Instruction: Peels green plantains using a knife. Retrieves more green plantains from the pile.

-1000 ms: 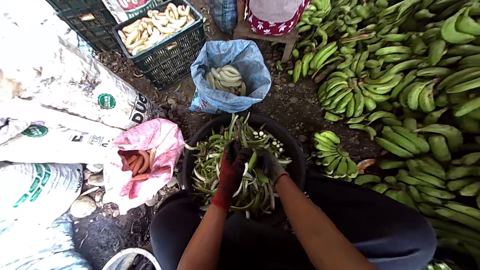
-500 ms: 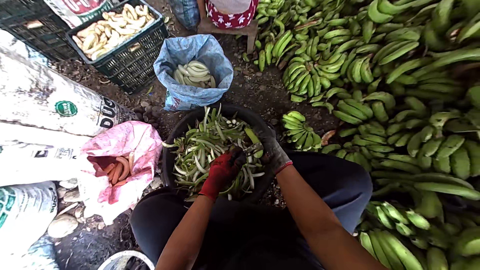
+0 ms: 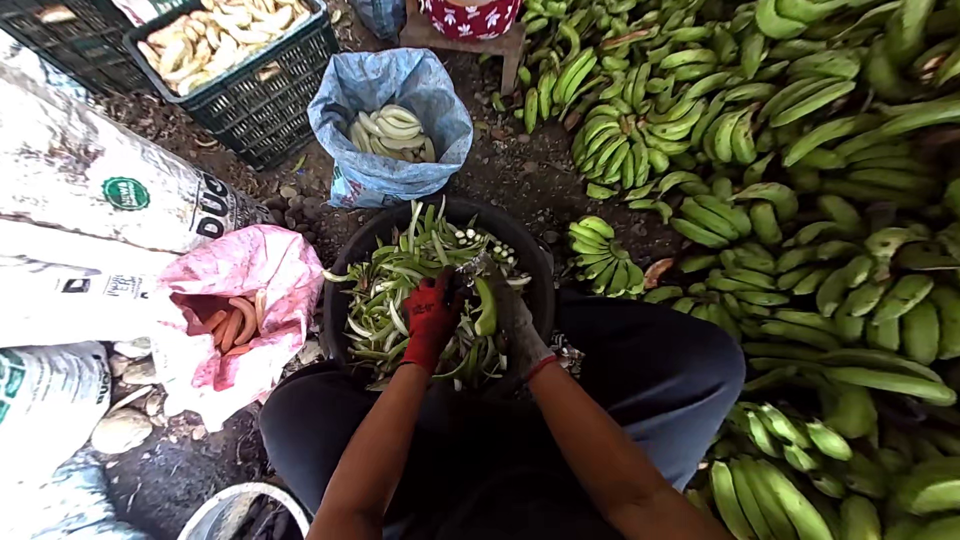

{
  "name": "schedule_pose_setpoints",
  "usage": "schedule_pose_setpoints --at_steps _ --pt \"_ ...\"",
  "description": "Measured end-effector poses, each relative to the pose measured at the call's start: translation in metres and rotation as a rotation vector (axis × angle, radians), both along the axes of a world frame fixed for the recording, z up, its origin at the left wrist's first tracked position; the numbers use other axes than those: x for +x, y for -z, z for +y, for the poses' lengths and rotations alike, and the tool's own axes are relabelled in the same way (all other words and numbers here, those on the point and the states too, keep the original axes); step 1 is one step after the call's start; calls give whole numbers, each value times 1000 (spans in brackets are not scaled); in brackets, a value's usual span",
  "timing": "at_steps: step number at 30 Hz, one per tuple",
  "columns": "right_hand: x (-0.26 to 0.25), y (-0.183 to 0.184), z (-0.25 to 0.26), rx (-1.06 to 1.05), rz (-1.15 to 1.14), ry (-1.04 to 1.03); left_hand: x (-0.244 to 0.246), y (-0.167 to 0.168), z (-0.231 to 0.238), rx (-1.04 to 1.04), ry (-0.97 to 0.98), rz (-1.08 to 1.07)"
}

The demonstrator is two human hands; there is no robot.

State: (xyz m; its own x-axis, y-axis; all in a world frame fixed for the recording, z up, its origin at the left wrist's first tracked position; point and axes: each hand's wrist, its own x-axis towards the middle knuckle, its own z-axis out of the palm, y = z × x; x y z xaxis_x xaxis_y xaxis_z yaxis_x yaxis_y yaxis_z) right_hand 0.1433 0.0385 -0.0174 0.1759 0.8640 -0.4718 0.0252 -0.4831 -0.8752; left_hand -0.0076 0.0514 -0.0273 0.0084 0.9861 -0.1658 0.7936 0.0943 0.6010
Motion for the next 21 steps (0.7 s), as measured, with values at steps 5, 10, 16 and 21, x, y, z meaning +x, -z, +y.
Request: schedule_pose_setpoints --at_steps 5,10,16,21 --pt "13 3 12 -30 149 79 -10 -3 -5 -70 48 -244" --pt "38 -18 28 48 94 31 -4 -17 -28 -121 271 -455" --pt "8 -8 16 -199 684 5 -10 -3 0 108 -19 24" --pt "11 1 19 -156 500 22 -11 -11 -3 45 -5 -160"
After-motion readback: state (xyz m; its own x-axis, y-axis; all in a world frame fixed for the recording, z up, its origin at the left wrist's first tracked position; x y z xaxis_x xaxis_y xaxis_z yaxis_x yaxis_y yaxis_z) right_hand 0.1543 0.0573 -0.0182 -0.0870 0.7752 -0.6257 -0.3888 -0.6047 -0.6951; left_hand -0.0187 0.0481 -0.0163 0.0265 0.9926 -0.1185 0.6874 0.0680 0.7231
